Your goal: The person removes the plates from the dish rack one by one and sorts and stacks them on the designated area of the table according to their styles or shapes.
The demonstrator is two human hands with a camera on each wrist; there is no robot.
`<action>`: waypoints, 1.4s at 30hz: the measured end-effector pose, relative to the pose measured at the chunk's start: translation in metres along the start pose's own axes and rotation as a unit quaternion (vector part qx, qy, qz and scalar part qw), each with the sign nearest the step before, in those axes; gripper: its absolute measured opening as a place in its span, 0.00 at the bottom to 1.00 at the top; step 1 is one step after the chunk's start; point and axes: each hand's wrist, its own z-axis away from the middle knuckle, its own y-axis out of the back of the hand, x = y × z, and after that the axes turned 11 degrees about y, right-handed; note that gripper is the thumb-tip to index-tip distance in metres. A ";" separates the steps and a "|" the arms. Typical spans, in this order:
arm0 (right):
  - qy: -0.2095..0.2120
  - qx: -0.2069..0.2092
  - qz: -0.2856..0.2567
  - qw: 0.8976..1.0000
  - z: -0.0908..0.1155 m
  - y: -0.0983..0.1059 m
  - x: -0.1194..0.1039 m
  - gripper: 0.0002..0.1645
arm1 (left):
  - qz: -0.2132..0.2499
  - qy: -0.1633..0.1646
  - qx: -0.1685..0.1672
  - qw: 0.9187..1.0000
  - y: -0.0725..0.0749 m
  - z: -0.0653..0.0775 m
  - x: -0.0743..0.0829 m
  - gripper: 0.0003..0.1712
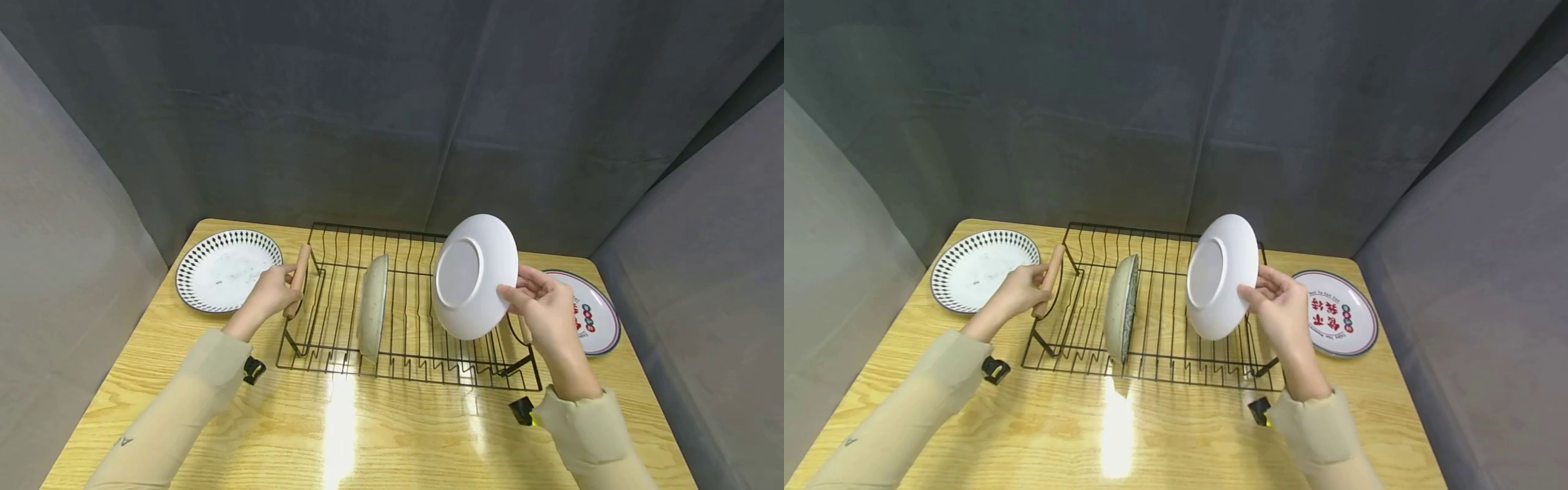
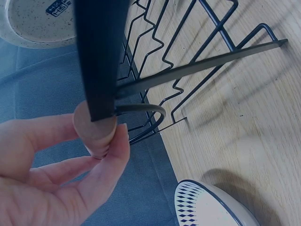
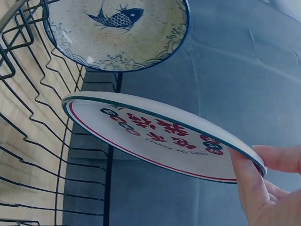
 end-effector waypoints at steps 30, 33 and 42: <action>0.098 0.218 -0.129 0.962 -0.002 0.050 -0.002 0.18 | 0.032 0.009 -0.007 0.999 -0.001 0.004 0.001 0.38; 0.117 0.231 -0.115 0.959 -0.003 0.054 0.004 0.19 | 0.037 0.011 -0.010 0.999 -0.001 0.004 0.001 0.39; 0.152 0.285 0.113 0.940 -0.009 0.069 0.019 0.19 | 0.034 0.013 -0.011 0.999 0.000 0.004 0.001 0.39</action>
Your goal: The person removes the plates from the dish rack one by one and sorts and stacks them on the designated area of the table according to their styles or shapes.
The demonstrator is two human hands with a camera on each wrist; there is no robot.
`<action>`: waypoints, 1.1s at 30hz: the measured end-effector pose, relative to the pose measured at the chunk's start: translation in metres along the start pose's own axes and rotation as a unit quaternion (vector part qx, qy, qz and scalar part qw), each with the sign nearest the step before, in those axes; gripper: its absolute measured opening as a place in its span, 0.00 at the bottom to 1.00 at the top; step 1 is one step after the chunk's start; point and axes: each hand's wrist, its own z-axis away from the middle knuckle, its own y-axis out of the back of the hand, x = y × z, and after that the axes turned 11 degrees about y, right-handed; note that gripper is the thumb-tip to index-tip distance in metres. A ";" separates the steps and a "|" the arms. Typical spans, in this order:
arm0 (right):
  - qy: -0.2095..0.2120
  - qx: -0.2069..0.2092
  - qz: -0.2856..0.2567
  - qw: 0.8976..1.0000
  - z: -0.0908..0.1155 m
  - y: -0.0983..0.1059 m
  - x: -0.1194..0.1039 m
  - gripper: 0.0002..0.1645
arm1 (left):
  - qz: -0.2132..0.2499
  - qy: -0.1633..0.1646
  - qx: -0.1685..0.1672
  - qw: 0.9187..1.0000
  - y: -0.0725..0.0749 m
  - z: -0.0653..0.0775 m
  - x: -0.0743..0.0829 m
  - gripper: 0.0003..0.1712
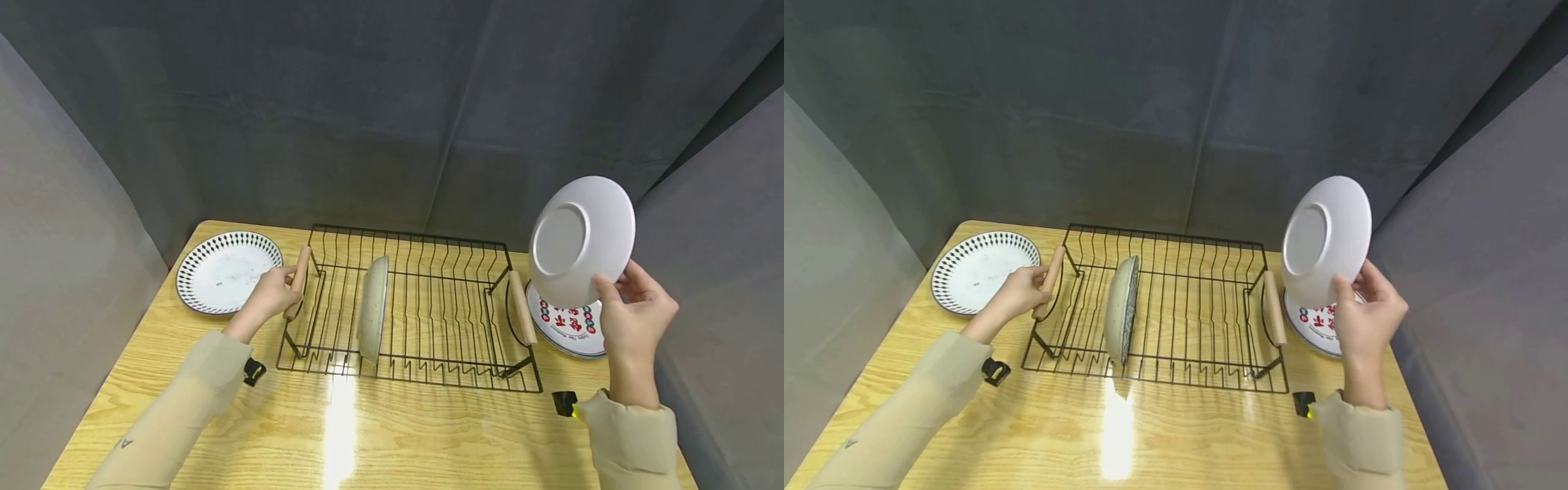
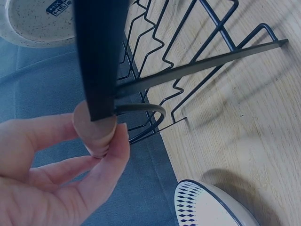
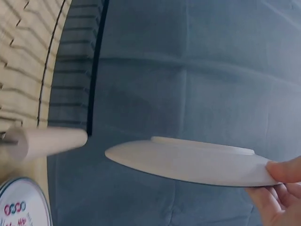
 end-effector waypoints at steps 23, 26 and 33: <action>0.221 -0.014 0.235 0.946 0.010 0.009 0.080 0.14 | -0.003 -0.001 0.000 1.000 0.000 -0.001 0.000 0.38; 0.238 -0.022 0.257 0.937 0.014 0.010 0.093 0.16 | -0.002 -0.002 -0.001 1.000 0.000 0.000 0.000 0.38; 0.243 -0.051 0.298 0.922 0.023 0.015 0.119 0.18 | 0.004 -0.002 0.000 1.000 0.000 0.000 0.001 0.39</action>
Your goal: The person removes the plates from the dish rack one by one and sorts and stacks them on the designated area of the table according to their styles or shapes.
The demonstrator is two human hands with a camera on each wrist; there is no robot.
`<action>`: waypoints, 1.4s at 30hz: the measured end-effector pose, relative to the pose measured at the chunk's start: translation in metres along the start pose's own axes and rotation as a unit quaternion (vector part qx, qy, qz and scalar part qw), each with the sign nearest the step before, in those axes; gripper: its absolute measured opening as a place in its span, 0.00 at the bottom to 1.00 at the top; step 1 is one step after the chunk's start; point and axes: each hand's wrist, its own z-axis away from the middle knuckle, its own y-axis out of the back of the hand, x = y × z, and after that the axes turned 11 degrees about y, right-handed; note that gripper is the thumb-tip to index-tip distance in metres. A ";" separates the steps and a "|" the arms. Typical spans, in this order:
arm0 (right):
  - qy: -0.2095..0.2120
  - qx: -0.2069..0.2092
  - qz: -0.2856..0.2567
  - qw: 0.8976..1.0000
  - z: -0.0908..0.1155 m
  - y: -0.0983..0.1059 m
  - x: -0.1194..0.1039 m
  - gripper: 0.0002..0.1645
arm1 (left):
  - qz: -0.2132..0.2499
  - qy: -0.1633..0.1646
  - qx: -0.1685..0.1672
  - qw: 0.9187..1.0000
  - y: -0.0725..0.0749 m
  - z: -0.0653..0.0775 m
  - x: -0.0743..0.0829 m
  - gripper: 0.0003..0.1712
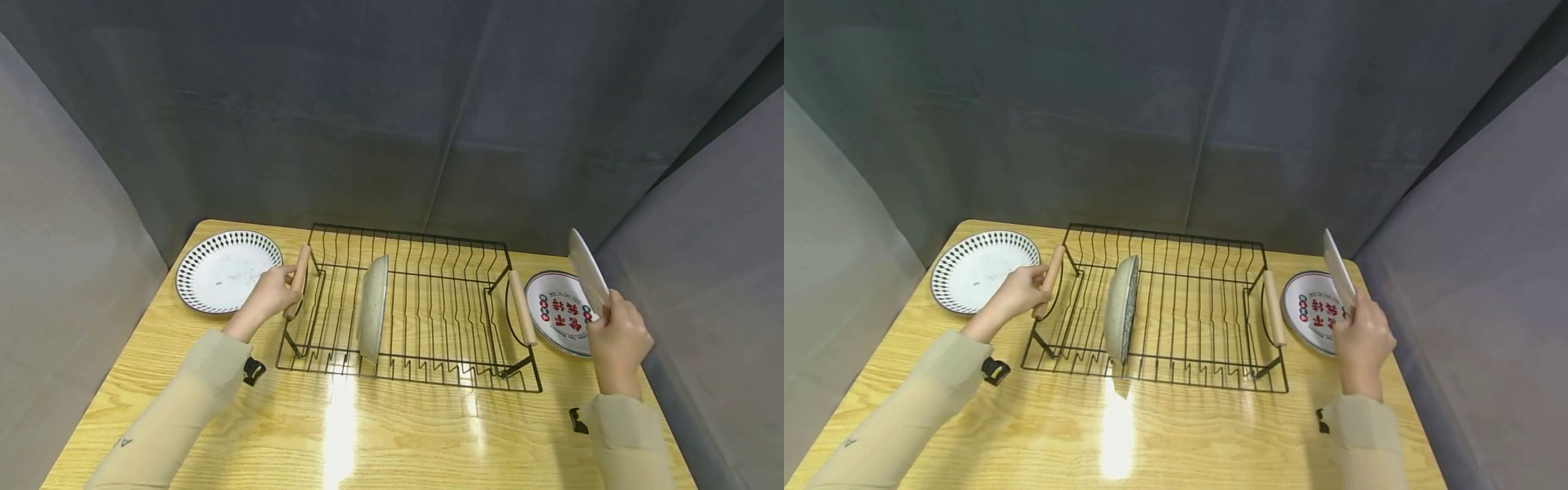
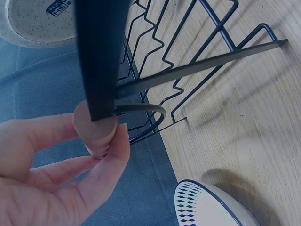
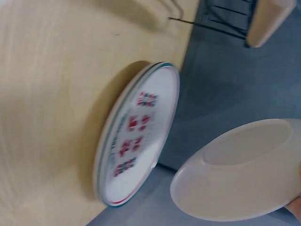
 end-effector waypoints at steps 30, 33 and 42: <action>0.057 -0.100 0.026 0.993 0.045 -0.016 0.028 0.30 | -0.025 -0.008 0.013 1.000 0.000 -0.003 -0.002 0.37; 0.076 -0.093 0.023 0.992 0.047 -0.019 0.029 0.30 | -0.029 -0.010 0.012 0.999 0.000 -0.002 -0.001 0.36; 0.104 -0.081 0.027 0.991 0.052 -0.026 0.033 0.30 | -0.028 -0.003 0.005 1.000 0.000 -0.003 -0.001 0.36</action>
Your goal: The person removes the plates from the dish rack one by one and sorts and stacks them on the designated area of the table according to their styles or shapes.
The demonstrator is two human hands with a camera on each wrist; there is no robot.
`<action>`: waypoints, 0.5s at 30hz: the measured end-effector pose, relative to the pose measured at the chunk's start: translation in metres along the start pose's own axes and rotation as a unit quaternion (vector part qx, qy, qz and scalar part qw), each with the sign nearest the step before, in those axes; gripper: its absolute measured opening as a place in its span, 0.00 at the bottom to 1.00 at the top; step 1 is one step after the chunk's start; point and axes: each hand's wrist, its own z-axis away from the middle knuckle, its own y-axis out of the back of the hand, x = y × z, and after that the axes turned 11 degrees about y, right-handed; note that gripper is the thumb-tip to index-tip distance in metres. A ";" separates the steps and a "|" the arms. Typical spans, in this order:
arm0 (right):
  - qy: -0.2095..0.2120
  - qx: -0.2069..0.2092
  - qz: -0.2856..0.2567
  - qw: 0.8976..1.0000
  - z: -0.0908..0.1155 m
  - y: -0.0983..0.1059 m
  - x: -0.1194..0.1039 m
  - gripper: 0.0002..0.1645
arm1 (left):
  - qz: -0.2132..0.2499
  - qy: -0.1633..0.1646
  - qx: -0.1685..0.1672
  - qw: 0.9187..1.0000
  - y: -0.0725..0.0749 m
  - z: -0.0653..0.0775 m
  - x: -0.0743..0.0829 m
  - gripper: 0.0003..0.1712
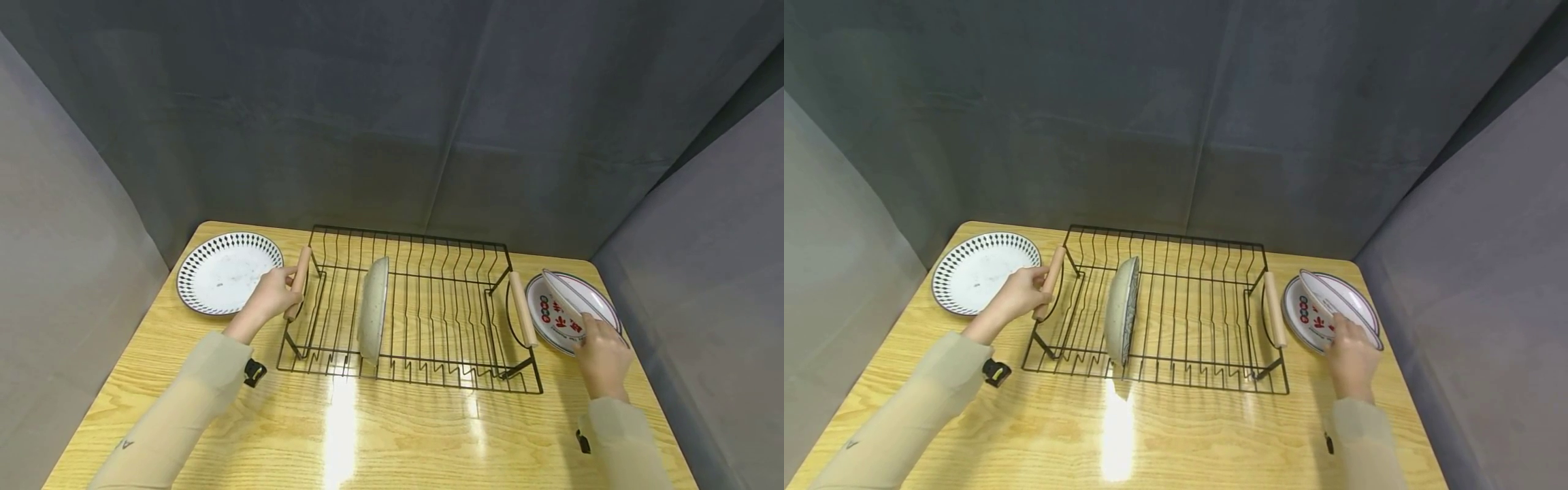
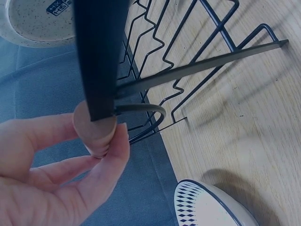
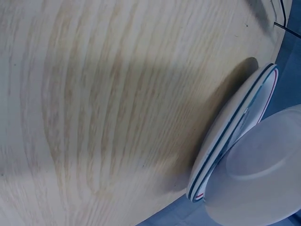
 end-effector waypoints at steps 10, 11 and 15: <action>-0.001 -0.047 -0.009 0.999 0.010 -0.007 -0.004 0.32 | -0.001 0.000 0.009 1.000 -0.001 0.001 -0.001 0.37; -0.003 -0.054 -0.011 0.998 0.011 -0.008 -0.004 0.32 | -0.001 -0.001 0.008 1.000 0.000 0.001 -0.001 0.37; -0.008 -0.085 -0.023 0.996 0.016 -0.010 -0.008 0.32 | 0.000 -0.001 0.003 1.000 0.000 0.000 -0.002 0.37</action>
